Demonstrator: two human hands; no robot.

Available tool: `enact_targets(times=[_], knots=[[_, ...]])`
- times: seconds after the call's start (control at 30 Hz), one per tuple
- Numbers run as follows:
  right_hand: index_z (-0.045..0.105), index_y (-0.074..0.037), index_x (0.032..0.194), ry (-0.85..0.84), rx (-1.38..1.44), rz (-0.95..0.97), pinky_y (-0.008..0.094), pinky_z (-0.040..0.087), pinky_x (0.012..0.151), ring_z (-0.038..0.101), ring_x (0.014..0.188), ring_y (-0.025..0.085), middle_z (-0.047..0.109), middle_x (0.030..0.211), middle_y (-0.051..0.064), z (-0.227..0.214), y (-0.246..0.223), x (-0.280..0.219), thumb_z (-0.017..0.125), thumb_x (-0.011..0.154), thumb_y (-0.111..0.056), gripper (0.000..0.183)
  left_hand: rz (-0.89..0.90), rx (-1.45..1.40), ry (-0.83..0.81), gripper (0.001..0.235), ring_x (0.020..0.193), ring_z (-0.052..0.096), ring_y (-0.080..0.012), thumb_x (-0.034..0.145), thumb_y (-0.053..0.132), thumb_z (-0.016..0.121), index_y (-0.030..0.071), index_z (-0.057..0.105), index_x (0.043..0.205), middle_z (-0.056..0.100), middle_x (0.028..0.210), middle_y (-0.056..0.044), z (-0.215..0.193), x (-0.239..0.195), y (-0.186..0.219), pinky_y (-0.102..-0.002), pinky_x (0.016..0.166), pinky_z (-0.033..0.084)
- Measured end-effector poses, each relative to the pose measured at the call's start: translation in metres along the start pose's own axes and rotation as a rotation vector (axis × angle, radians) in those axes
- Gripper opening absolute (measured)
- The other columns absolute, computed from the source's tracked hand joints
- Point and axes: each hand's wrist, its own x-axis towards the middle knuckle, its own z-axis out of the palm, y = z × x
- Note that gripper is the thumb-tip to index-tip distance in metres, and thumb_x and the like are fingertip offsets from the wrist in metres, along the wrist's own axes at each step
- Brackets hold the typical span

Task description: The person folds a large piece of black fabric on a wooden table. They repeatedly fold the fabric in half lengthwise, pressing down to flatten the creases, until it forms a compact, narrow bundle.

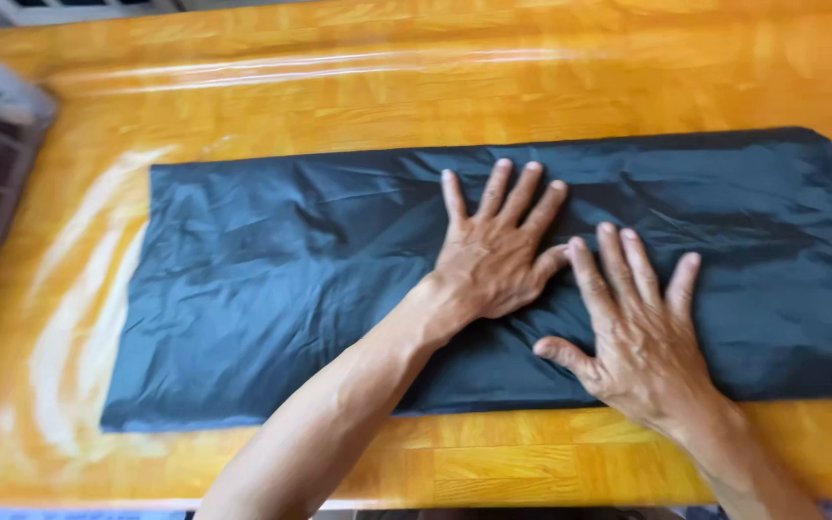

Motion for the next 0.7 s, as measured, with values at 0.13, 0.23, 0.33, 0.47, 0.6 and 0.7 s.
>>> enact_targets(times=[0.13,0.23,0.33,0.47,0.6,0.7], knots=[[0.039,-0.02,0.163,0.057,-0.113,0.005,0.081,0.031,0.108,0.04,0.155,0.04,0.041,0.169,0.023,0.007,0.0,0.001,0.038,0.08,-0.08,0.103,-0.041,0.067,0.013,0.081,0.157,0.026,-0.0256,0.092,0.074,0.029,0.029,0.036,0.159,0.032,0.169,0.001,0.003,-0.008,-0.01,-0.08,0.115,0.013],[0.04,-0.026,0.163,0.026,-0.138,0.037,0.081,0.035,0.105,0.042,0.153,0.04,0.042,0.169,0.021,0.013,0.001,-0.001,0.038,0.078,-0.082,0.102,-0.237,0.157,-0.005,0.107,0.157,0.024,-0.0272,0.074,0.092,0.026,0.028,0.034,0.159,0.031,0.168,0.001,-0.02,-0.015,-0.011,-0.08,0.115,0.008],[0.031,-0.028,0.164,-0.086,-0.152,0.041,0.079,0.032,0.104,0.034,0.153,0.038,0.032,0.17,0.019,0.016,0.011,0.0,0.036,0.079,-0.083,0.102,-0.346,0.148,-0.117,0.123,0.157,0.013,-0.0349,0.063,0.1,0.021,0.027,0.025,0.161,0.023,0.17,-0.001,-0.035,-0.019,-0.016,-0.086,0.111,0.002],[0.014,-0.032,0.164,-0.643,0.156,0.317,0.067,0.012,0.117,0.012,0.158,0.032,0.011,0.171,0.012,-0.033,0.001,0.05,0.028,0.09,-0.077,0.088,-0.275,0.097,-0.013,0.109,0.156,0.014,-0.0379,0.077,0.093,0.022,0.024,0.026,0.162,0.024,0.17,-0.003,-0.023,-0.024,-0.023,-0.089,0.106,0.005],[0.021,-0.01,0.162,-0.353,0.405,0.185,0.067,0.001,0.118,0.002,0.159,0.031,0.005,0.174,0.014,-0.028,-0.02,0.116,0.03,0.099,-0.063,0.083,-0.273,0.017,-0.065,0.088,0.157,0.011,-0.0402,0.091,0.074,0.009,0.025,0.024,0.162,0.022,0.17,-0.003,-0.014,-0.022,-0.028,-0.089,0.106,0.0],[0.033,-0.005,0.159,-0.198,0.485,0.142,0.075,0.006,0.115,0.013,0.157,0.037,0.018,0.171,0.018,0.031,-0.019,0.152,0.032,0.102,-0.057,0.077,-0.275,0.125,0.0,0.069,0.157,0.013,-0.0379,0.1,0.051,0.022,0.024,0.02,0.163,0.021,0.171,0.001,-0.021,-0.024,-0.03,-0.09,0.105,0.007]])
